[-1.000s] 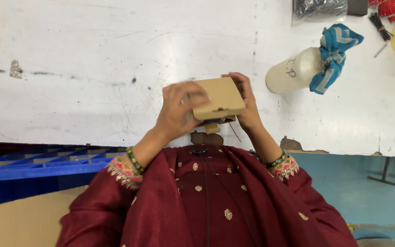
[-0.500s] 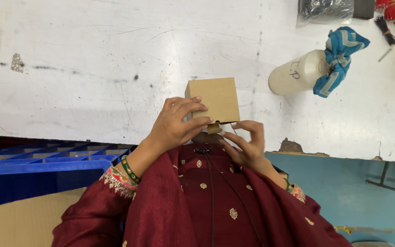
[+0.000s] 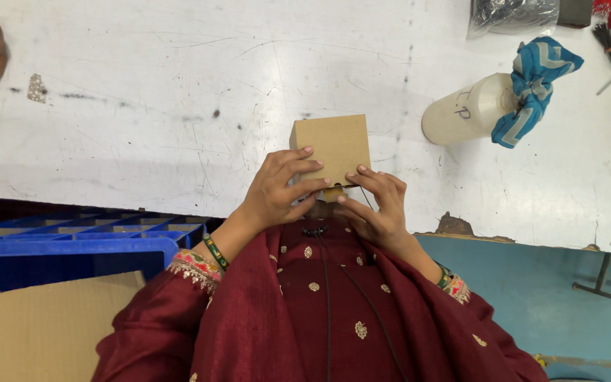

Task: The person places cylindrical black objects into small cardboard boxes, wraps them in plastic, and closes the boxes. The person repeats this process for multiple items on a white table.

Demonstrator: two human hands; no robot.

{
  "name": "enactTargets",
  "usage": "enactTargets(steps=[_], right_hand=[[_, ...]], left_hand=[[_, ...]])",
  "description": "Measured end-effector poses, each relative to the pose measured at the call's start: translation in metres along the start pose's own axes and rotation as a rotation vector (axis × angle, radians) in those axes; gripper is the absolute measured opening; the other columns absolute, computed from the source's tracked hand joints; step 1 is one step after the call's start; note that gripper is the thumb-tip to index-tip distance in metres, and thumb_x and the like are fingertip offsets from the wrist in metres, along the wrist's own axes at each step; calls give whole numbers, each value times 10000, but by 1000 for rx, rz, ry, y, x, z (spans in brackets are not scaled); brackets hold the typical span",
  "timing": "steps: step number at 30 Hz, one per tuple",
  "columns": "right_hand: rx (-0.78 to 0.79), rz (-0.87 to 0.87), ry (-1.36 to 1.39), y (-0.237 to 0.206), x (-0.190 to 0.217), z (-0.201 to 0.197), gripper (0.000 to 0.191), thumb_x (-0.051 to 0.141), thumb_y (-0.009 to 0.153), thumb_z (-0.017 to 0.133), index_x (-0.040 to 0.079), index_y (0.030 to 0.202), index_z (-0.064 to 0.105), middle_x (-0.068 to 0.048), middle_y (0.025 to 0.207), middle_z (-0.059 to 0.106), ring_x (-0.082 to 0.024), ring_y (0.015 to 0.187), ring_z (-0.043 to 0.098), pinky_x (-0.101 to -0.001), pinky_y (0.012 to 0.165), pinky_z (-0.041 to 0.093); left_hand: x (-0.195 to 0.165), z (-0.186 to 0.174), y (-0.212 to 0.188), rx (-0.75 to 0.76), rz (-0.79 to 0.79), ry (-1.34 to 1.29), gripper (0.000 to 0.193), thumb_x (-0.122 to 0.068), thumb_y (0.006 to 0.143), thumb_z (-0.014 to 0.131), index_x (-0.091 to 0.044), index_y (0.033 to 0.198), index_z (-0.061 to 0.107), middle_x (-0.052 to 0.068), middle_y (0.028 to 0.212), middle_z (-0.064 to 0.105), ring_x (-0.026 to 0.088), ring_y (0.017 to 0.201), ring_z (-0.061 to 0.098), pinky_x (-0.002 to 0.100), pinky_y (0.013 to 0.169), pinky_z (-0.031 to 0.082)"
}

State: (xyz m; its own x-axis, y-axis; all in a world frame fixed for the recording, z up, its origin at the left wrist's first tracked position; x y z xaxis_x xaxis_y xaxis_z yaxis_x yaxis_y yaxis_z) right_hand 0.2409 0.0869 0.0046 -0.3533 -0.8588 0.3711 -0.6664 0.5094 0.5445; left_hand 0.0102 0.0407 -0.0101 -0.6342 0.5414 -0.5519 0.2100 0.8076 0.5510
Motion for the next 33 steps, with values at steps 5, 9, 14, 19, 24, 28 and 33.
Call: enactTargets(steps=[5, 9, 14, 19, 24, 28, 33], right_hand=[[-32, 9, -64, 2, 4, 3, 268, 286, 851, 850, 229, 1093, 750, -51, 1277, 660, -267, 1260, 587, -466, 1050, 394], [-46, -8, -65, 7, 2, 3, 284, 310, 842, 860, 213, 1084, 749, -42, 1247, 664, -270, 1221, 593, -478, 1046, 387], [-23, 0, -89, 10, 1, 1, 284, 301, 847, 863, 210, 1095, 760, -10, 1200, 672, -244, 1193, 603, -492, 1057, 377], [-31, 59, -51, 12, 1, 3, 234, 254, 852, 862, 175, 1035, 739, -7, 1172, 681, -242, 1177, 615, -498, 1072, 379], [-77, 18, -58, 17, -7, 6, 184, 88, 835, 860, 159, 932, 720, 2, 1082, 700, -232, 1097, 644, -506, 1072, 418], [-101, 105, 40, 22, -10, 10, 238, 61, 823, 897, 116, 886, 674, -8, 1000, 713, -242, 1065, 646, -512, 1060, 435], [-155, 163, 113, 25, -7, 21, 259, 29, 800, 904, 95, 850, 659, -29, 929, 726, -262, 1031, 625, -473, 1029, 470]], left_hand=[[-3, 5, -5, -31, -44, -3, 342, -137, 851, 822, -215, 1167, 718, 10, 1317, 608, 273, 1391, 508, 443, 1108, 441], [-4, 2, -6, -15, -58, -4, 329, -130, 854, 821, -220, 1159, 736, -1, 1306, 615, 263, 1387, 517, 424, 1091, 440], [-7, -1, -3, -19, -70, -26, 331, -118, 857, 814, -210, 1161, 724, 13, 1314, 611, 273, 1392, 515, 431, 1110, 443], [-9, -5, -1, -14, -70, -36, 338, -110, 853, 809, -204, 1166, 720, 18, 1317, 608, 277, 1397, 513, 434, 1110, 445], [-9, -9, 2, 21, -104, -62, 286, -162, 875, 808, -188, 1144, 717, 36, 1333, 603, 289, 1417, 494, 452, 1130, 418], [-10, -17, 12, 107, -171, -45, 425, -299, 848, 845, -208, 1224, 670, 38, 1370, 565, 263, 1433, 450, 554, 1180, 315], [0, -19, 46, 155, -154, 80, 1013, -519, 652, 896, -141, 1495, 479, 253, 1519, 404, 447, 1434, 338, 653, 1130, 217]])
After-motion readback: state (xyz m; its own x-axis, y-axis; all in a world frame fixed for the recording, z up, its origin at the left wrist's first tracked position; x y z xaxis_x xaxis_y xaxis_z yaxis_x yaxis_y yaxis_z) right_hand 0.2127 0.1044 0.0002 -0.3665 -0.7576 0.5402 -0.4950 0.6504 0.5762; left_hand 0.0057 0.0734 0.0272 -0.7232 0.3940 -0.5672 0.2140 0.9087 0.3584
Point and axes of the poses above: each hand's wrist, its own y-axis towards the middle knuckle, its own z-axis out of the palm, x = y × z, the point moved 2 cm from there along y, towards the middle knuckle
